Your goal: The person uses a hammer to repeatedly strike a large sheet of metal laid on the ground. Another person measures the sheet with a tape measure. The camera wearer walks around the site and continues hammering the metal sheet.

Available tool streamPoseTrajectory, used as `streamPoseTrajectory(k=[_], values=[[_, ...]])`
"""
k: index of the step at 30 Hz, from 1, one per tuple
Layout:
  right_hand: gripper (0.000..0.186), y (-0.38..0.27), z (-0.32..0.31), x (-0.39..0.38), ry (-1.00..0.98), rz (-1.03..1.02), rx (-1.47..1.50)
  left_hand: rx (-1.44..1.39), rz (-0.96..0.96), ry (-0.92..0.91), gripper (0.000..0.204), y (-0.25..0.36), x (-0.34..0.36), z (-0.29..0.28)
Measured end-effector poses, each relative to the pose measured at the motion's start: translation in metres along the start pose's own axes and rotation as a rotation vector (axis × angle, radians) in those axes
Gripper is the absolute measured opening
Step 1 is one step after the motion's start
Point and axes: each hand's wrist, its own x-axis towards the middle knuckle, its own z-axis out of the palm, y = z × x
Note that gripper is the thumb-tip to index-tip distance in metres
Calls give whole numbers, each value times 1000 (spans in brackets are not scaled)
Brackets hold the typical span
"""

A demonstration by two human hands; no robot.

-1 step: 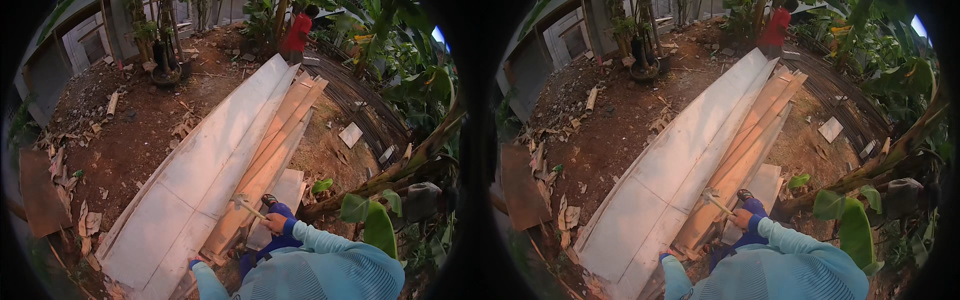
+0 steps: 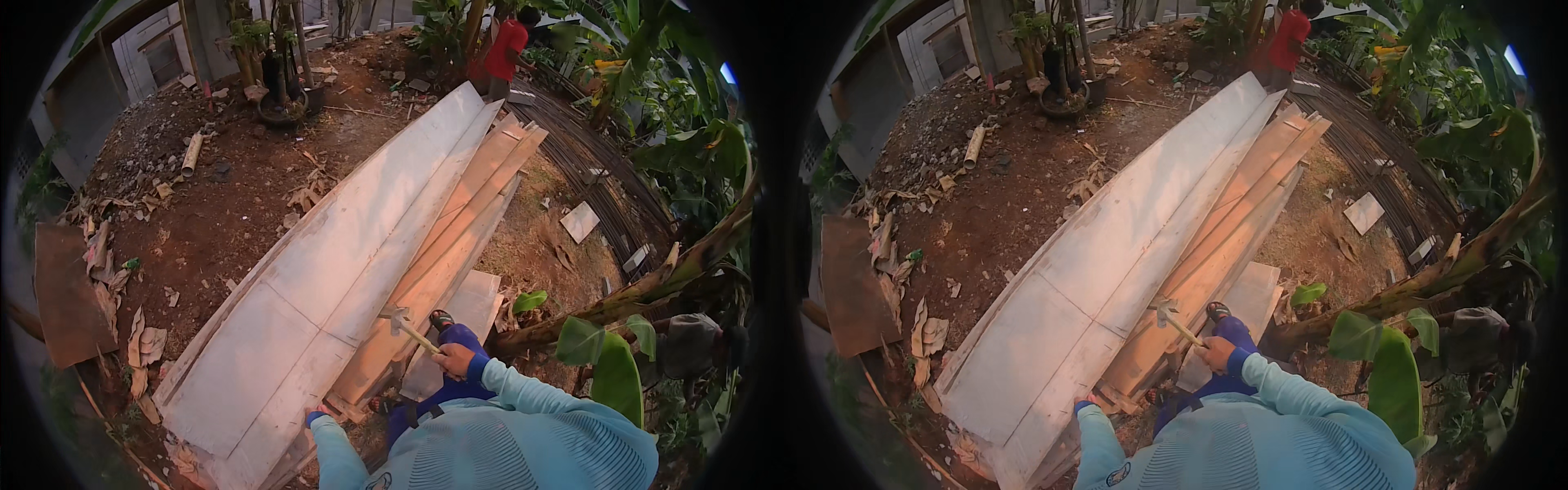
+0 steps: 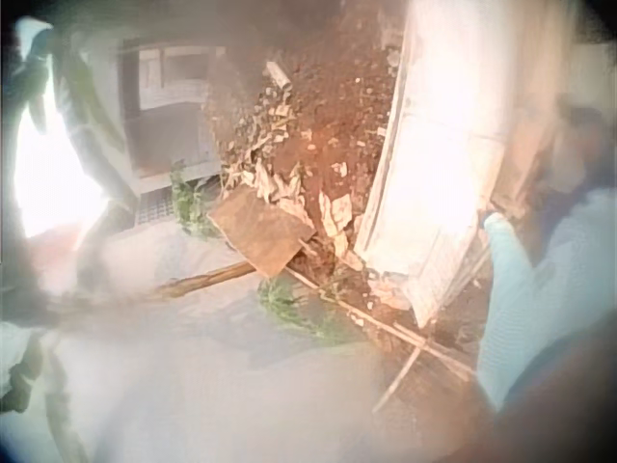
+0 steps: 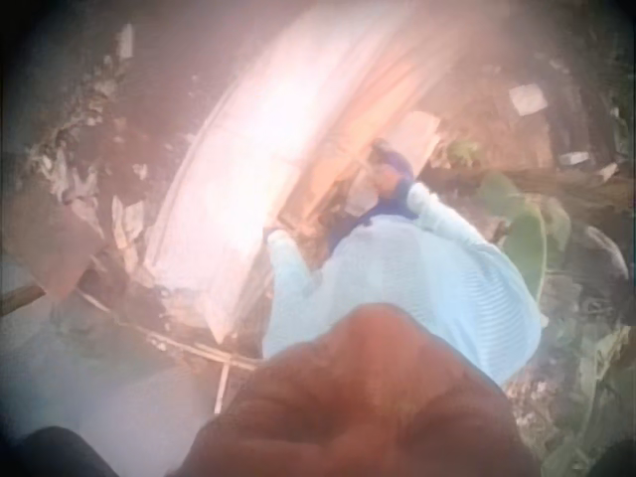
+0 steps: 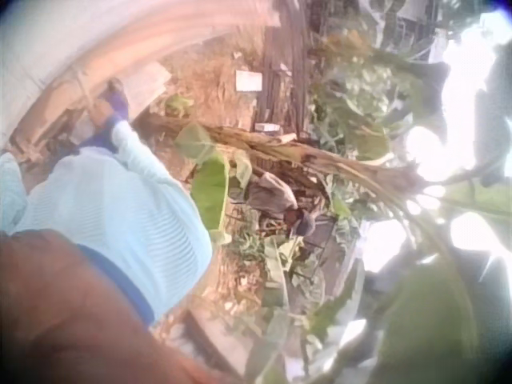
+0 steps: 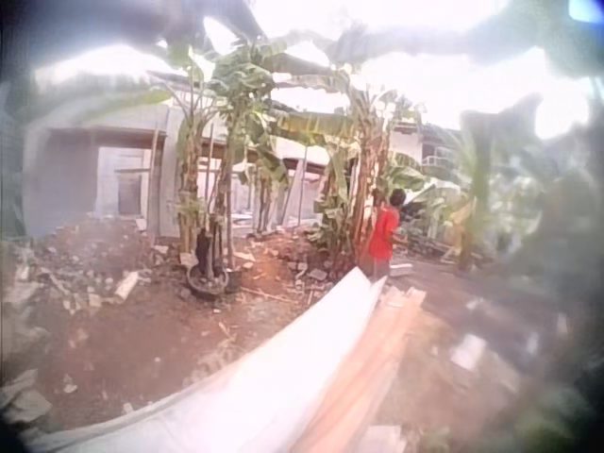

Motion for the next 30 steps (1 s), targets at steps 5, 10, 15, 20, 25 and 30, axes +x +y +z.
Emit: streamPoseTrajectory(k=[5,10,15,20,25,30], values=[[27,-12,2,-18,102,-6,61,-66,-32,64,36,-3,-10,43],[30,-67,9,23,128,-297,-143,-129,-97,89,37,9,0,24],[24,-194,42,25,474,-887,-190,-144,-62,178,44,6,-16,28],[23,-192,75,60,424,-854,-469,-251,39,292,50,7,-38,40],[34,-51,64,146,83,-393,-960,-249,-30,259,44,4,-40,43],[30,-166,96,96,244,-768,-717,-215,34,331,59,16,-68,48]])
